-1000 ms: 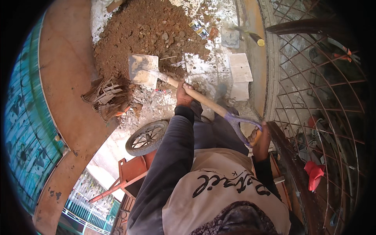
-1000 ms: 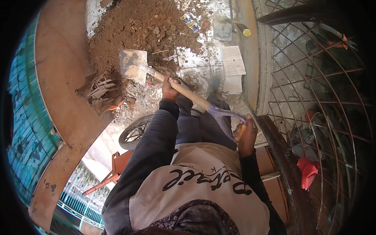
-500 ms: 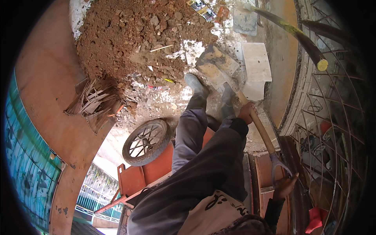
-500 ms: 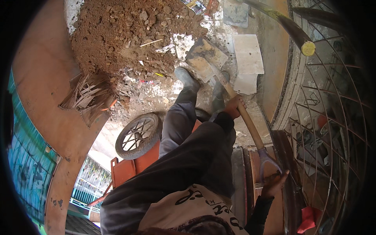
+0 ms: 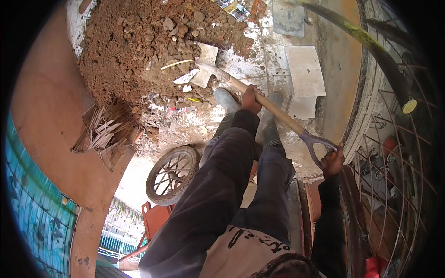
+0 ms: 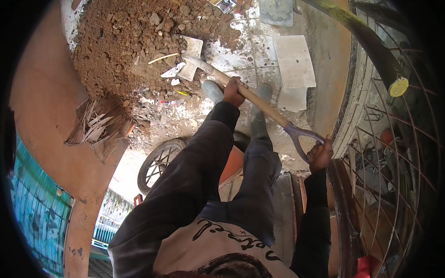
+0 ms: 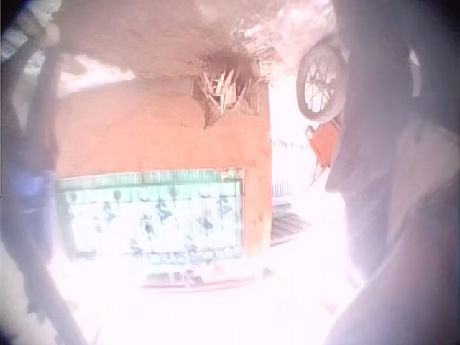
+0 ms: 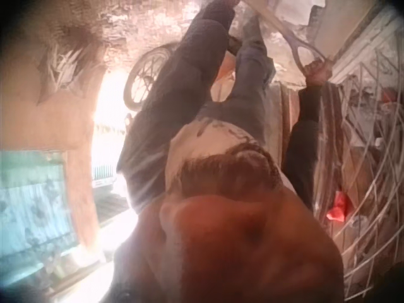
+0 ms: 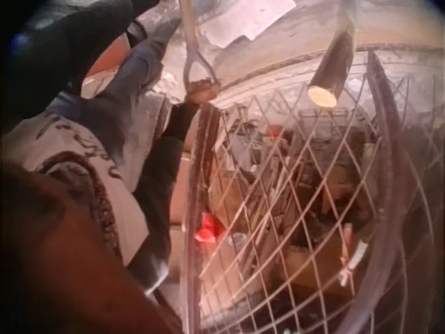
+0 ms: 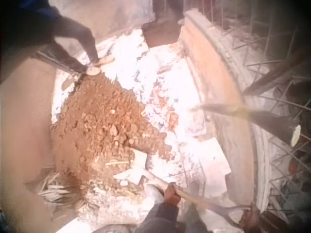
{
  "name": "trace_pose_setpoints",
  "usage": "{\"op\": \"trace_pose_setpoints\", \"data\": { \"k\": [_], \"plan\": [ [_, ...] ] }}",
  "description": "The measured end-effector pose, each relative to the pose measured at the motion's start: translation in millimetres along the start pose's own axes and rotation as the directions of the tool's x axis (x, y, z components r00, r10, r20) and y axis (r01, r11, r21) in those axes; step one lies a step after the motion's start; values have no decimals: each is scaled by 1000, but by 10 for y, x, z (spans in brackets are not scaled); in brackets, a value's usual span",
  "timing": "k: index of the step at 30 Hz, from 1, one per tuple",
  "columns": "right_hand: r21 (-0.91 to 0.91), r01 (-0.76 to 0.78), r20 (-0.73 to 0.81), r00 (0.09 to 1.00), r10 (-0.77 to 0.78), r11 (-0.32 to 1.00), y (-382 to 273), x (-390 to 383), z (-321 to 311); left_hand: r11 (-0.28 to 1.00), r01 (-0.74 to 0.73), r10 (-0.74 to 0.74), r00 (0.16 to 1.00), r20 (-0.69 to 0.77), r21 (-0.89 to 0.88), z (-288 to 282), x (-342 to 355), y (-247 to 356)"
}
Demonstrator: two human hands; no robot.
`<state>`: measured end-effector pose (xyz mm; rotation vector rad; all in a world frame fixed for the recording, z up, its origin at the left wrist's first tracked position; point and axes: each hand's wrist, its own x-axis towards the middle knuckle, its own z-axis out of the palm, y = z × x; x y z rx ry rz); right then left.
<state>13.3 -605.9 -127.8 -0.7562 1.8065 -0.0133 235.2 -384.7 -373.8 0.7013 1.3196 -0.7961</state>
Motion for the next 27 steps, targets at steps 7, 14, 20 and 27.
{"op": "trace_pose_setpoints", "data": {
  "k": [7,14,20,27],
  "plan": [
    [32,-80,65,995,78,996,148,-112,313,999,-48,48,999,-26,-18,-236,-144,594],
    [-11,-51,168,985,52,999,-290,-396,53,990,-99,94,994,-56,-105,-50,-901,474],
    [-101,77,269,962,-47,992,-809,-1225,-156,955,-136,141,990,0,-264,-53,-2068,554],
    [-151,110,214,974,-76,982,-1283,-2548,-59,846,-315,273,949,-159,-430,-450,-3617,640]
  ]
}}
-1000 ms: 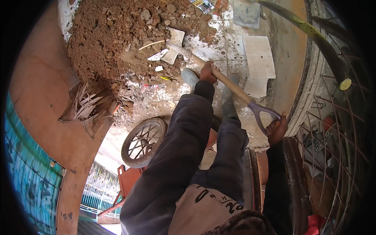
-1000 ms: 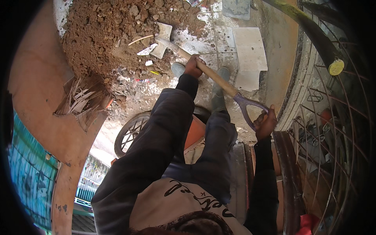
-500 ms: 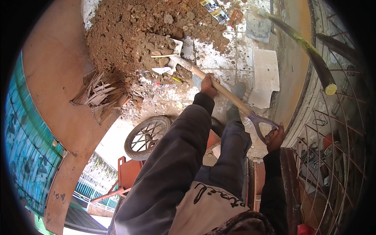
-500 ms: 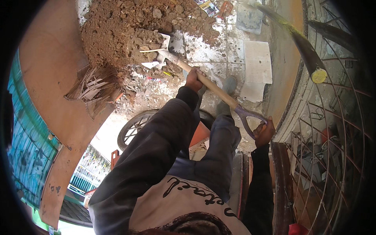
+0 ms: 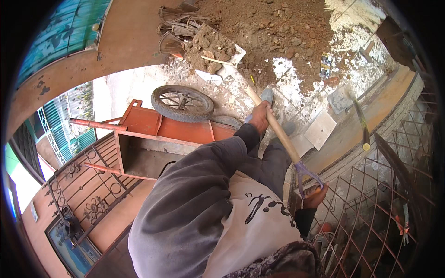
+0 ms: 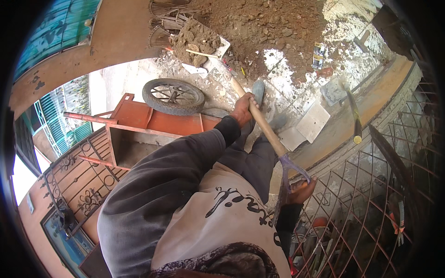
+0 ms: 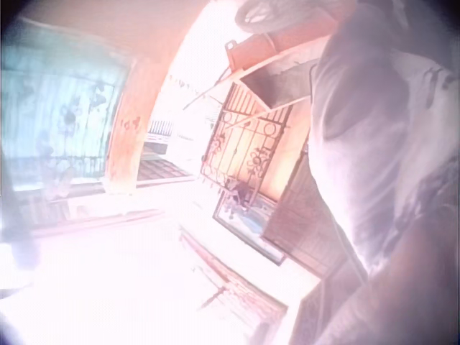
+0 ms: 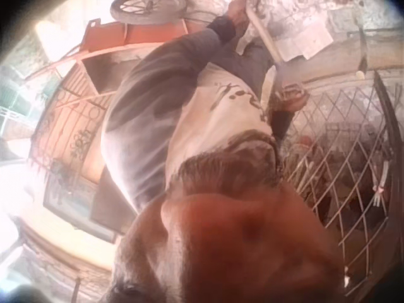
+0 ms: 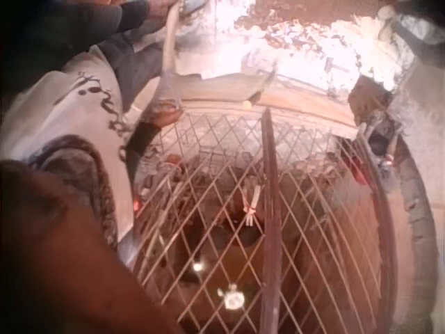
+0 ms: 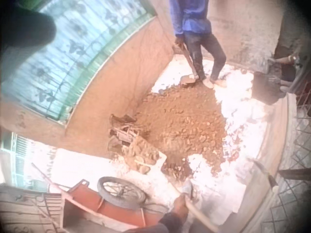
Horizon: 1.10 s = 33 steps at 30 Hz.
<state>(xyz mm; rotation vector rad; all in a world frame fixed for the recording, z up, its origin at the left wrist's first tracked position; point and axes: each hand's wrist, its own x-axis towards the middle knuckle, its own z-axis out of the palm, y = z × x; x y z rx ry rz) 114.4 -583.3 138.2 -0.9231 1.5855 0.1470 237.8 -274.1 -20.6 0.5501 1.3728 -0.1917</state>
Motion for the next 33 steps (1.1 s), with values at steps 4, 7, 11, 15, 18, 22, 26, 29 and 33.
{"op": "trace_pose_setpoints", "data": {
  "k": [4,7,11,15,18,22,26,29,33],
  "plan": [
    [-166,-34,221,973,71,986,-174,-131,-267,989,-69,62,996,-57,-130,-241,-915,375],
    [-235,4,393,915,91,972,-351,-295,-240,958,-148,146,989,-27,-247,-537,-1330,586],
    [-319,111,615,780,117,941,-567,-471,-61,889,-253,238,967,-86,-381,-900,-1832,820],
    [-423,175,684,706,186,889,-651,-772,287,779,-344,268,939,-217,-525,-1340,-2342,877],
    [-495,277,731,645,223,824,-690,-804,480,717,-380,242,922,-302,-585,-1759,-2406,719],
    [-622,368,697,662,275,691,-654,-866,693,665,-380,110,901,-419,-643,-2224,-2375,358],
    [-732,414,627,719,300,541,-573,-840,1038,635,-293,-15,921,-390,-715,-2399,-2271,43],
    [-809,370,558,729,396,457,-416,-838,1350,680,-248,-89,906,-414,-690,-2709,-1871,-202],
    [-872,166,444,664,602,460,-106,-29,1577,764,-300,-70,841,-536,-571,-3187,-1271,-385]
  ]
}}
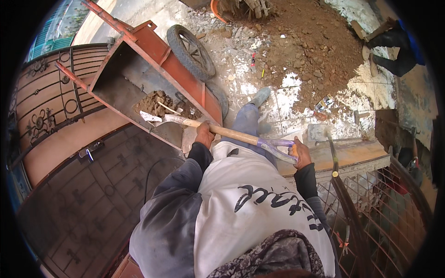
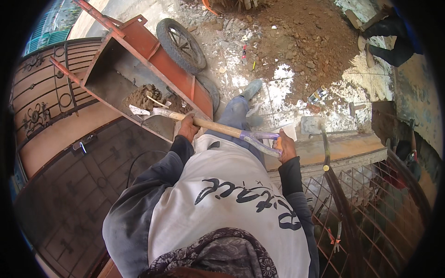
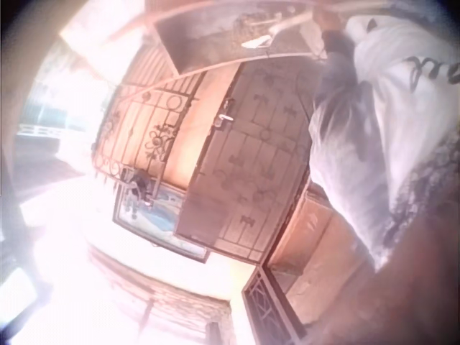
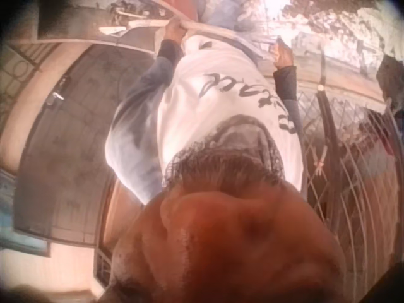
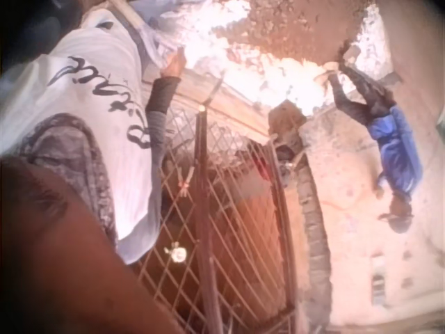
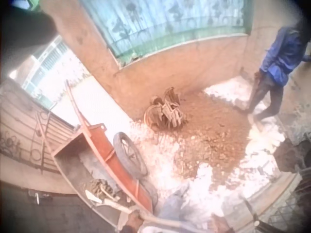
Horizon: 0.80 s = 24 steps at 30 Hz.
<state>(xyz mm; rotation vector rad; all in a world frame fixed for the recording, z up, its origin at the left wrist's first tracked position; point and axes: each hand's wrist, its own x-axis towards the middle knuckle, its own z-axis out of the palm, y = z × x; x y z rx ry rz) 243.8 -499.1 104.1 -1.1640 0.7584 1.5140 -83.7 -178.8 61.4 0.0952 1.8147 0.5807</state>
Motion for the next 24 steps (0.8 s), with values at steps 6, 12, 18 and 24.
{"op": "trace_pose_setpoints", "data": {
  "k": [6,12,18,24],
  "plan": [
    [-609,765,759,487,-433,-208,194,485,-372,969,-193,214,968,-130,155,-60,-30,324],
    [-235,-37,118,991,66,971,-33,476,308,935,-343,348,936,54,-93,-27,-789,731],
    [-141,251,99,966,-239,958,9,-95,279,961,-171,242,903,355,-218,529,-1915,866],
    [290,245,-47,969,-242,925,609,-468,-278,977,-212,183,788,589,-20,1033,-2266,442]
  ]
}}
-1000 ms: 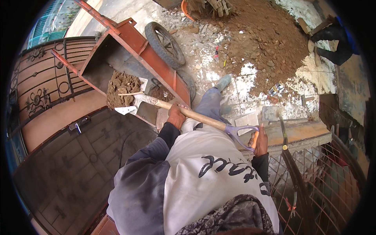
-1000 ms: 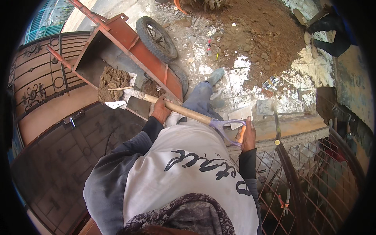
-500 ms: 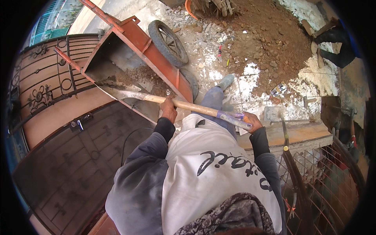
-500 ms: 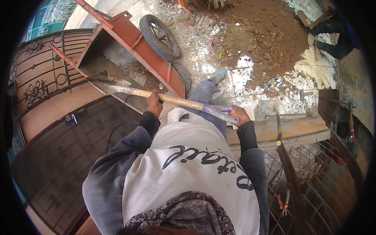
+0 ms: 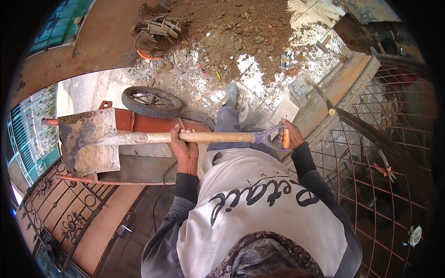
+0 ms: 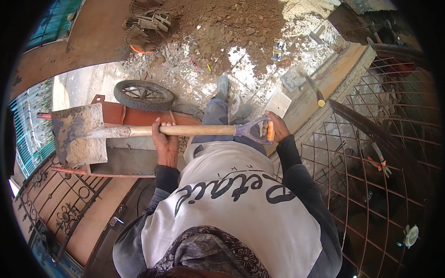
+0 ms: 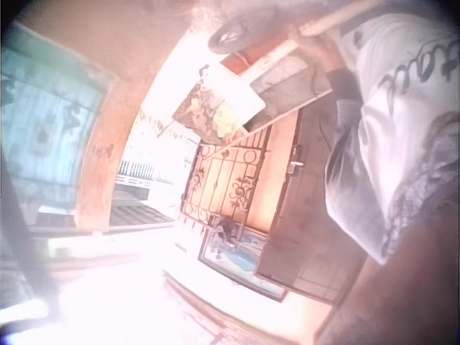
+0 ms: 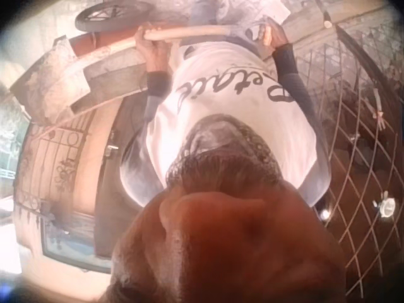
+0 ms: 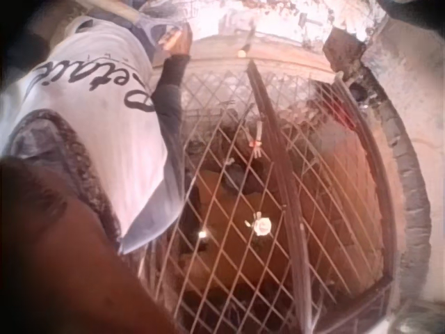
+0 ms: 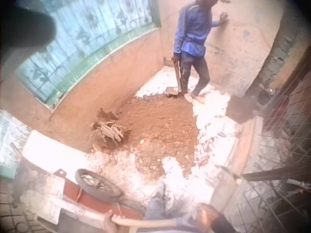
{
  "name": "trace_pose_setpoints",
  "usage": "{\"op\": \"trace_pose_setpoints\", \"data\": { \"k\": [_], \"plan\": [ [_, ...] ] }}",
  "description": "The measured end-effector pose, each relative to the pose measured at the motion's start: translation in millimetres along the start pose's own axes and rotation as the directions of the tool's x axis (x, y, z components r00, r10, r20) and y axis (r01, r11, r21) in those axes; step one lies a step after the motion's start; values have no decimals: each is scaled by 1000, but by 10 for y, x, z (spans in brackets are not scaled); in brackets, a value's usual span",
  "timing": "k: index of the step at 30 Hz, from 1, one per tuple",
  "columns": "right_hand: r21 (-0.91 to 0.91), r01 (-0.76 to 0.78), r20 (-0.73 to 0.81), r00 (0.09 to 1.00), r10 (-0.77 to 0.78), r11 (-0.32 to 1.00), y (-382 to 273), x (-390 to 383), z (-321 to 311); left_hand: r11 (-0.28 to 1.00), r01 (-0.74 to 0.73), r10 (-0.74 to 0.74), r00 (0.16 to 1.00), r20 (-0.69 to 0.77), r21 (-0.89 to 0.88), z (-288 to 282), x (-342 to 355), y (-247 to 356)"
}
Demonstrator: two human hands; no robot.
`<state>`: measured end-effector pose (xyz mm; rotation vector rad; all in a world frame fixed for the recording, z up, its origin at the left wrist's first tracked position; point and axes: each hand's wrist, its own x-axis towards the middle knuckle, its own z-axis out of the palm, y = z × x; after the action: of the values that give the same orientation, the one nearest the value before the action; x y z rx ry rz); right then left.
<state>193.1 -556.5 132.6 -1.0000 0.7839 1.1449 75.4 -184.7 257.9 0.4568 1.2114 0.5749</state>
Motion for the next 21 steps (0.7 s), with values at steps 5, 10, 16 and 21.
{"op": "trace_pose_setpoints", "data": {
  "k": [5,10,16,21],
  "plan": [
    [359,-37,19,999,32,933,739,-415,-504,977,129,-149,982,113,171,357,516,-582],
    [462,202,-430,903,19,864,1314,-716,-296,842,415,-432,901,-30,343,168,1648,-1791],
    [421,358,-784,605,136,833,1603,-803,-360,448,698,-678,673,-296,559,-447,2104,-3922],
    [228,358,-951,280,129,905,1975,-772,-734,224,824,-830,441,-341,521,-876,1915,-5123]
  ]
}}
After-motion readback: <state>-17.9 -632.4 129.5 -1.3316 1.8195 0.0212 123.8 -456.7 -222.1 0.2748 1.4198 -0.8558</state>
